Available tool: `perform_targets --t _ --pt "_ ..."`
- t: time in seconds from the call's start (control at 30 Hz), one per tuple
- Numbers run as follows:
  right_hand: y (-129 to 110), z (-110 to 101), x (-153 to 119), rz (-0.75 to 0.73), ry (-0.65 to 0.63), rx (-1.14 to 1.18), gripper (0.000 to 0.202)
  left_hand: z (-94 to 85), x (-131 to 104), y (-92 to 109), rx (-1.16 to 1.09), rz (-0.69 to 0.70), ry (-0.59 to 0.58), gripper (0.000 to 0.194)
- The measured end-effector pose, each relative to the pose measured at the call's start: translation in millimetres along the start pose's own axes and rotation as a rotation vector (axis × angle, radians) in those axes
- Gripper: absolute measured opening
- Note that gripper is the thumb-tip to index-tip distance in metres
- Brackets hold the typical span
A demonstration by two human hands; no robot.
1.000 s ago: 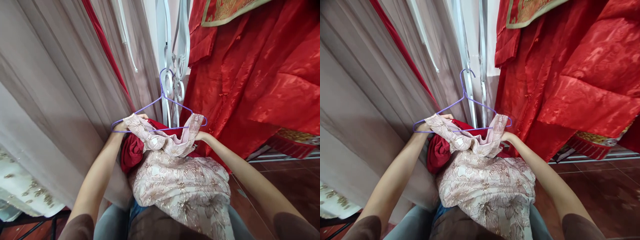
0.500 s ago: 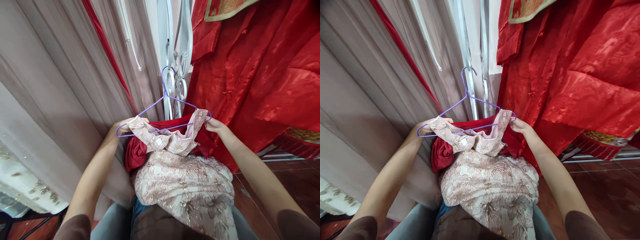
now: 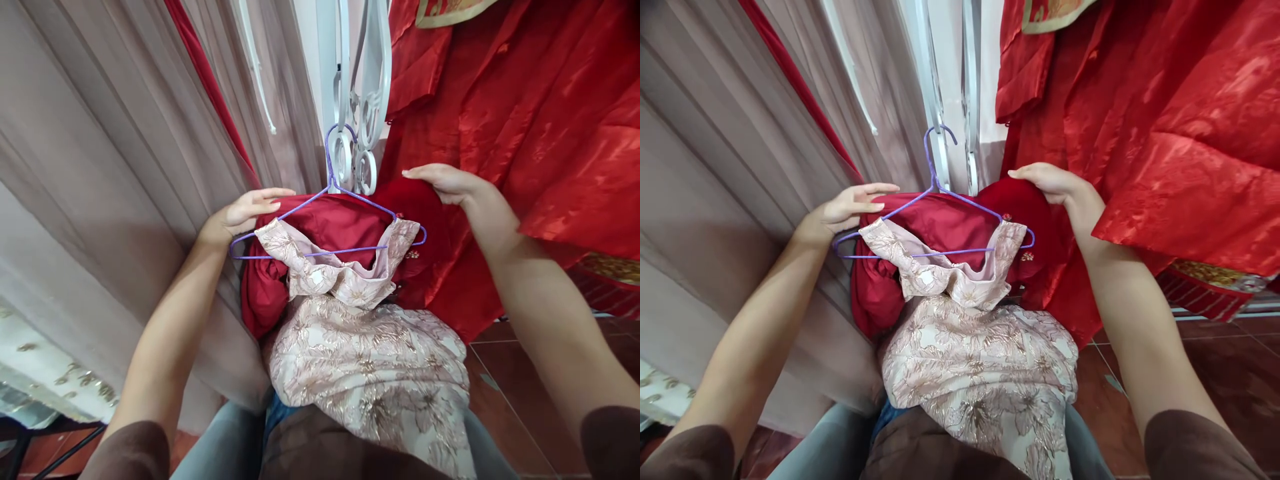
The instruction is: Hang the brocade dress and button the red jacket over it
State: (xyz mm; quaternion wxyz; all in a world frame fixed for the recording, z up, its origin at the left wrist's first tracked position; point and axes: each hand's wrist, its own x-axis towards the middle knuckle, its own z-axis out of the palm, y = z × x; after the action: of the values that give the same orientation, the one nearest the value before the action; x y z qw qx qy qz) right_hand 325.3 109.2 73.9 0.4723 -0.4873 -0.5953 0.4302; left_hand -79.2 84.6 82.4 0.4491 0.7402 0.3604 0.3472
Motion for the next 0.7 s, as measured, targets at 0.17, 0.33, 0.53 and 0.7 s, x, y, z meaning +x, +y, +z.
perform_targets --t 0.17,0.33,0.53,0.7 --pt "-23 10 -28 0.014 0.015 -0.222 0.026 6.8 -10 29 0.502 0.136 0.158 0.041" --pt "-10 32 -76 -0.126 0.256 -0.568 0.034 45.9 -42 18 0.969 0.325 0.656 0.015" --pt "16 48 -112 -0.391 0.373 -0.928 0.062 35.2 -64 -1 0.71 0.11 0.752 0.031" --pt "26 49 -112 -0.502 0.401 -0.989 0.05 0.8 -84 -4 0.304 -0.244 0.413 0.04"
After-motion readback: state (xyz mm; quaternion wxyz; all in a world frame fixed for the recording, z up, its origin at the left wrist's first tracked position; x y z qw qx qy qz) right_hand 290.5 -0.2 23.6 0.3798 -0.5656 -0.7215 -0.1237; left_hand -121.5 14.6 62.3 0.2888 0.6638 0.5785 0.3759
